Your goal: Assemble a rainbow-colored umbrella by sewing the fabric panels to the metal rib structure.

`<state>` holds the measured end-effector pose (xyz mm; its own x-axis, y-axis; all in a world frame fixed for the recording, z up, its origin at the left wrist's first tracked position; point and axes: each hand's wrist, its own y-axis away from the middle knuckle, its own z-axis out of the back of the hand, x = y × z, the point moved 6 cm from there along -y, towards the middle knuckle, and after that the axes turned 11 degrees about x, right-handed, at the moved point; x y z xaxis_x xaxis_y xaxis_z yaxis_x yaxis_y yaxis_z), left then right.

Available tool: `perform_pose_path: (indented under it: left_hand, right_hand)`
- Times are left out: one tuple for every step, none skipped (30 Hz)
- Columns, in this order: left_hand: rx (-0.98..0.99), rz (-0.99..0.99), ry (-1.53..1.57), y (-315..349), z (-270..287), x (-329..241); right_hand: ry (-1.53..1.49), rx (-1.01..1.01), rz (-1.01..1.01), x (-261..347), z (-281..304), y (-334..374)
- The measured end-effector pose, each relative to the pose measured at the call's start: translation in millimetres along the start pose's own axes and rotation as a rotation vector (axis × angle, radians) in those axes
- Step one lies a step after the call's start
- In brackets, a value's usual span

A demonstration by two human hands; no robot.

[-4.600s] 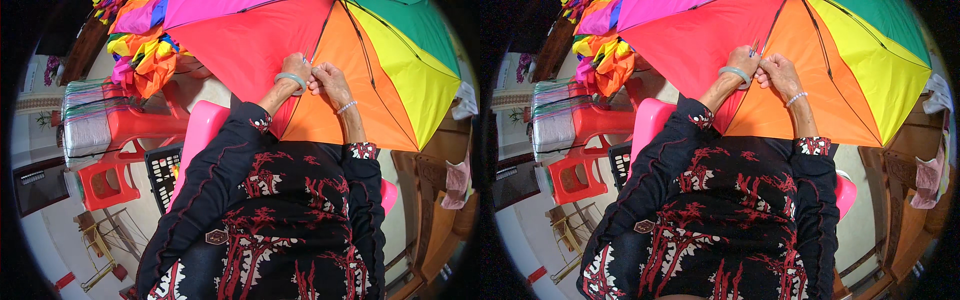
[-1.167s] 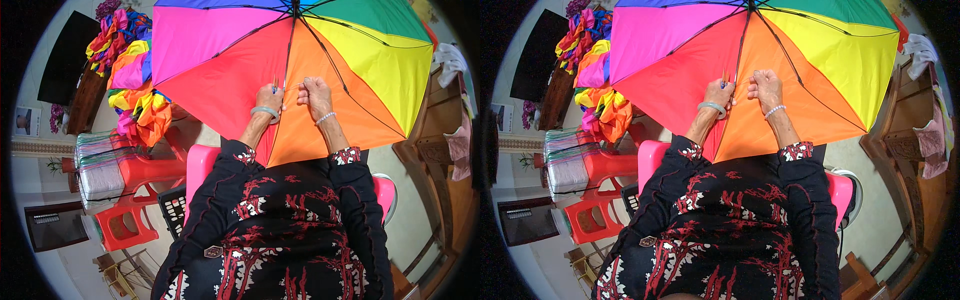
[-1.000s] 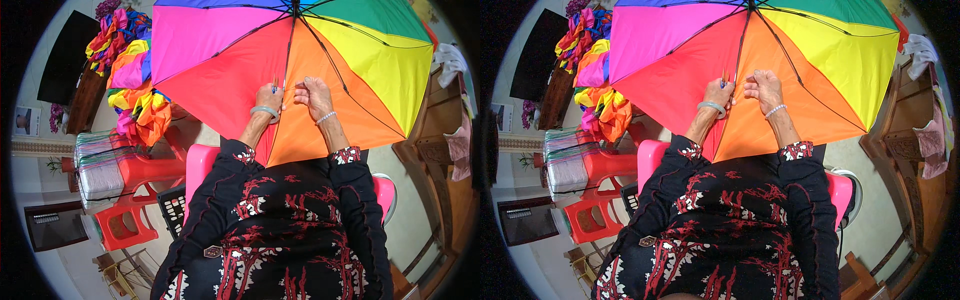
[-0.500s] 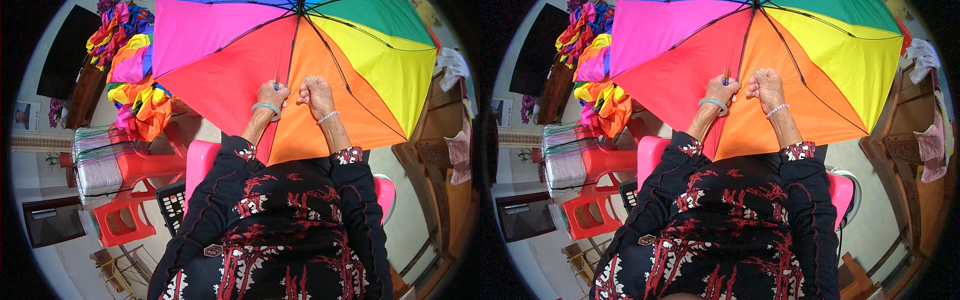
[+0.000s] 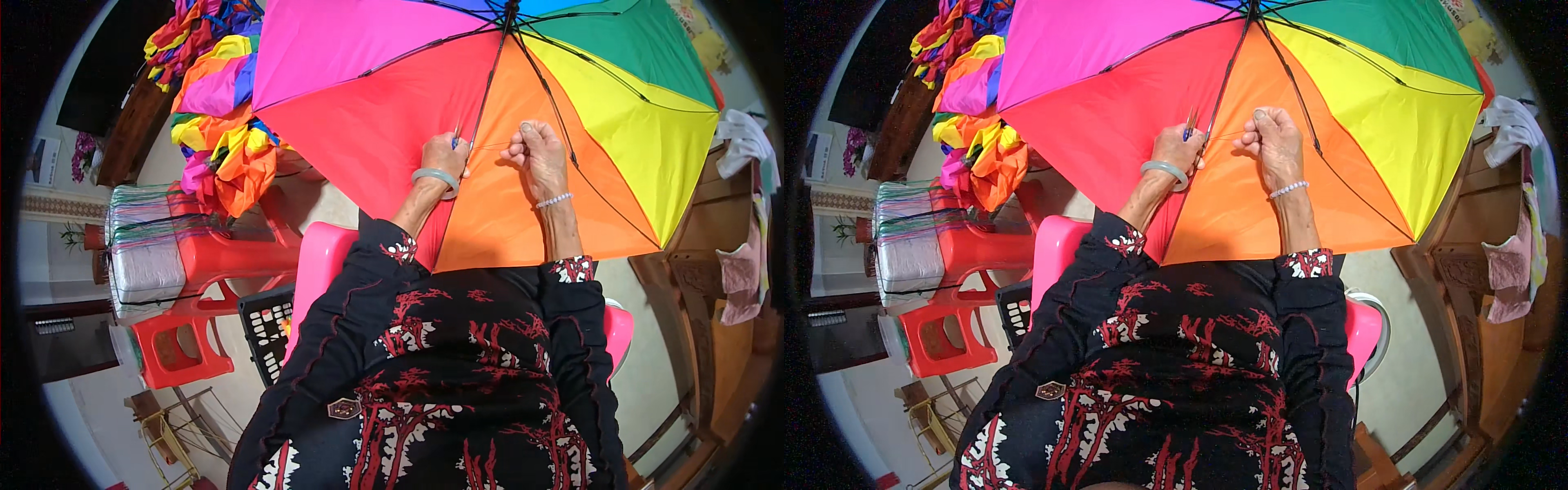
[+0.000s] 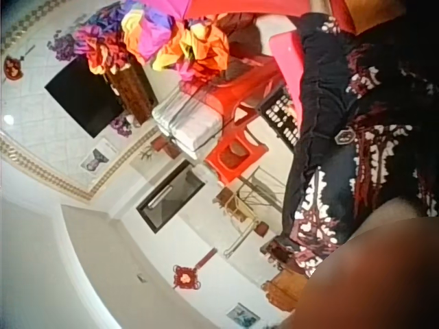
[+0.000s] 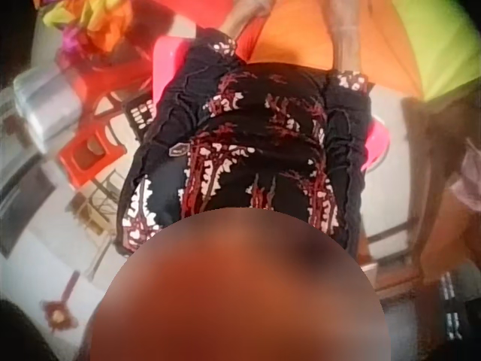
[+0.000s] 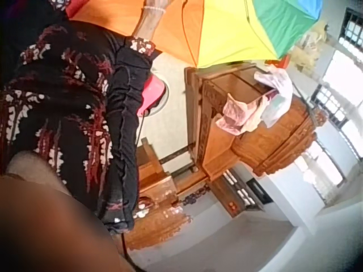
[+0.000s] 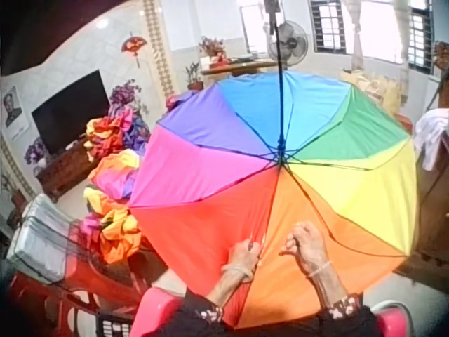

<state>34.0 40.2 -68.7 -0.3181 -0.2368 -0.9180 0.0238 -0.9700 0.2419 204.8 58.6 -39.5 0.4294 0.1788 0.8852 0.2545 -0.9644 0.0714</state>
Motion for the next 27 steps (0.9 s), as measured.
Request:
perform_pose_path:
  left_hand:
    - [0.009,0.0,-0.008,0,-1,-1]
    - [0.02,0.0,-0.018,1,-1,-2]
    - [0.02,0.0,-0.018,1,-1,-1]
    - [0.019,0.008,0.017,0,-2,1]
    - [0.02,0.016,0.051,0,-3,2]
    - [0.02,0.024,0.086,0,-3,3]
    - [0.021,0.025,0.084,0,-3,3]
    - [0.021,0.033,0.095,0,-3,4]
    - [0.021,0.041,0.105,0,-3,4]
    - [0.021,0.049,0.116,1,-2,4]
    - [0.021,0.048,0.114,0,0,4]
    - [0.041,0.072,0.129,1,0,3]
    - [0.061,0.094,0.145,1,1,2]
    - [0.08,0.117,0.161,1,1,1]
    - [0.083,0.116,0.161,2,1,-2]
    - [0.105,0.141,0.218,3,0,-3]
    - [0.12,0.166,0.274,5,1,-5]
    - [0.136,0.191,0.331,6,1,-5]
    - [0.133,0.191,0.331,6,2,-4]
    - [0.136,0.192,0.373,5,2,-1]
    - [0.138,0.194,0.415,3,2,2]
    - [0.142,0.194,0.459,4,2,1]
    - [0.141,0.192,0.462,4,3,0]
    - [0.145,0.196,0.469,4,3,0]
    - [0.149,0.2,0.477,4,2,0]
    - [0.153,0.205,0.484,4,2,0]
    - [0.15,0.204,0.487,5,3,-1]
  right_hand:
    - [-0.005,-0.001,0.011,2,2,0]
    - [-0.012,-0.003,0.022,2,3,0]
    - [-0.012,-0.003,0.022,3,3,0]
    - [0.0,-0.011,0.01,3,4,-1]
    - [0.011,-0.02,-0.001,3,5,-1]
    - [0.022,-0.029,-0.011,3,7,-1]
    - [0.021,-0.03,-0.011,2,9,-2]
    - [0.125,0.017,-0.035,2,10,-3]
    - [0.23,0.065,-0.059,1,11,-5]
    - [0.334,0.113,-0.082,-2,12,-6]
    - [0.333,0.113,-0.081,-4,14,-8]
    - [0.558,0.11,-0.031,-2,14,-9]
    - [0.782,0.107,0.019,0,14,-10]
    - [1.008,0.103,0.07,2,13,-9]
    - [1.009,0.099,0.07,0,16,-9]
    - [1.185,0.102,0.131,2,14,-7]
    - [1.358,0.109,0.196,3,7,-5]
    - [1.53,0.116,0.264,4,0,-2]
    - [1.53,0.119,0.266,4,-3,-1]
    - [1.565,0.109,0.215,2,-3,1]
    - [1.6,0.1,0.163,0,-3,2]
    - [1.637,0.089,0.111,1,-4,4]
    - [1.639,0.091,0.113,3,-7,5]
    - [1.632,0.05,0.148,10,-10,6]
    - [1.624,0.009,0.182,17,-13,8]
    - [1.615,-0.03,0.216,21,-15,8]
    - [1.616,-0.027,0.217,21,-18,6]
